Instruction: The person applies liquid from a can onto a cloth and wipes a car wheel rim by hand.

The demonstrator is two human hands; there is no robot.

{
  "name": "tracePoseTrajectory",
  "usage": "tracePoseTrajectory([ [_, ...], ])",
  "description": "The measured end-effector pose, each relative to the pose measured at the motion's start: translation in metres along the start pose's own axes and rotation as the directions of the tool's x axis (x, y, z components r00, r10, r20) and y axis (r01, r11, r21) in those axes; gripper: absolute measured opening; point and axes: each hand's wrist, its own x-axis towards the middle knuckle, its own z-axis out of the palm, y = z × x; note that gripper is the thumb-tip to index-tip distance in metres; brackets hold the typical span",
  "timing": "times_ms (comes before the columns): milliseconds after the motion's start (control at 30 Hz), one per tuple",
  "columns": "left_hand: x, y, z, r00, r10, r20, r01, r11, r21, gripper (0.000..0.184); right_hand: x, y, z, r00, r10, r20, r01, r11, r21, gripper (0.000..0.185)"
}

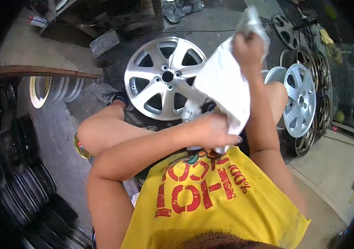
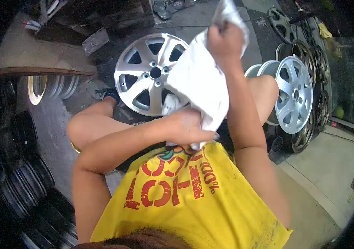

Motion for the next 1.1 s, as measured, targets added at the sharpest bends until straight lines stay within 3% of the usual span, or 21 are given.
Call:
tracePoseTrajectory([
  [33,0.009,-0.019,0.010,0.996,-0.049,-0.075,0.050,0.999,0.018,0.051,-0.024,0.048,0.024,0.909,0.293,0.297,-0.264,0.955,-0.133,0.025],
  [100,0.004,-0.051,0.028,0.986,-0.065,-0.154,0.094,0.978,0.188,0.048,-0.084,0.111,0.051,0.816,0.313,0.487,-0.186,0.938,-0.292,0.032],
  [167,-0.001,-0.058,0.029,0.983,-0.164,-0.086,0.180,0.953,0.244,0.046,-0.117,0.127,0.072,0.703,0.294,0.648,-0.205,0.956,-0.212,0.041],
  [233,0.001,-0.060,0.025,0.967,-0.254,-0.013,0.246,0.919,0.309,0.044,-0.121,0.119,0.090,0.564,0.217,0.797,-0.097,0.975,-0.198,0.051],
  [300,0.006,-0.056,0.019,0.968,-0.249,-0.009,0.227,0.867,0.444,0.037,-0.125,0.112,0.100,0.616,0.117,0.779,-0.068,0.993,-0.096,0.051],
  [367,0.010,-0.051,0.007,0.962,-0.272,-0.018,0.248,0.847,0.470,0.034,-0.127,0.119,0.106,0.495,0.239,0.835,-0.078,0.970,-0.231,0.056],
  [467,0.010,-0.065,0.000,0.972,-0.221,-0.073,0.224,0.799,0.557,0.035,-0.135,0.126,0.111,0.398,0.353,0.847,-0.087,0.933,-0.348,0.055],
  [700,0.014,-0.072,0.004,0.977,-0.157,-0.144,0.213,0.730,0.649,0.023,-0.137,0.139,0.123,0.347,0.337,0.875,-0.039,0.938,-0.346,0.047],
  [800,0.018,-0.070,-0.002,0.976,-0.182,-0.120,0.216,0.728,0.651,0.023,-0.139,0.134,0.116,0.442,0.247,0.863,0.027,0.957,-0.288,0.041],
  [900,0.019,-0.068,0.002,0.980,-0.180,-0.088,0.193,0.732,0.653,0.022,-0.132,0.126,0.107,0.377,0.328,0.866,0.004,0.935,-0.356,0.036],
  [967,0.021,-0.071,0.006,0.976,-0.183,-0.120,0.216,0.723,0.657,0.022,-0.140,0.150,0.128,0.362,0.252,0.898,0.061,0.954,-0.293,0.030],
  [1033,0.025,-0.072,0.004,0.968,-0.235,-0.084,0.230,0.710,0.666,0.024,-0.143,0.150,0.126,0.429,0.183,0.885,0.127,0.957,-0.259,0.030],
  [1100,0.030,-0.075,0.003,0.952,-0.304,0.019,0.220,0.728,0.649,0.028,-0.147,0.145,0.113,0.440,0.208,0.874,0.075,0.961,-0.266,0.030],
])
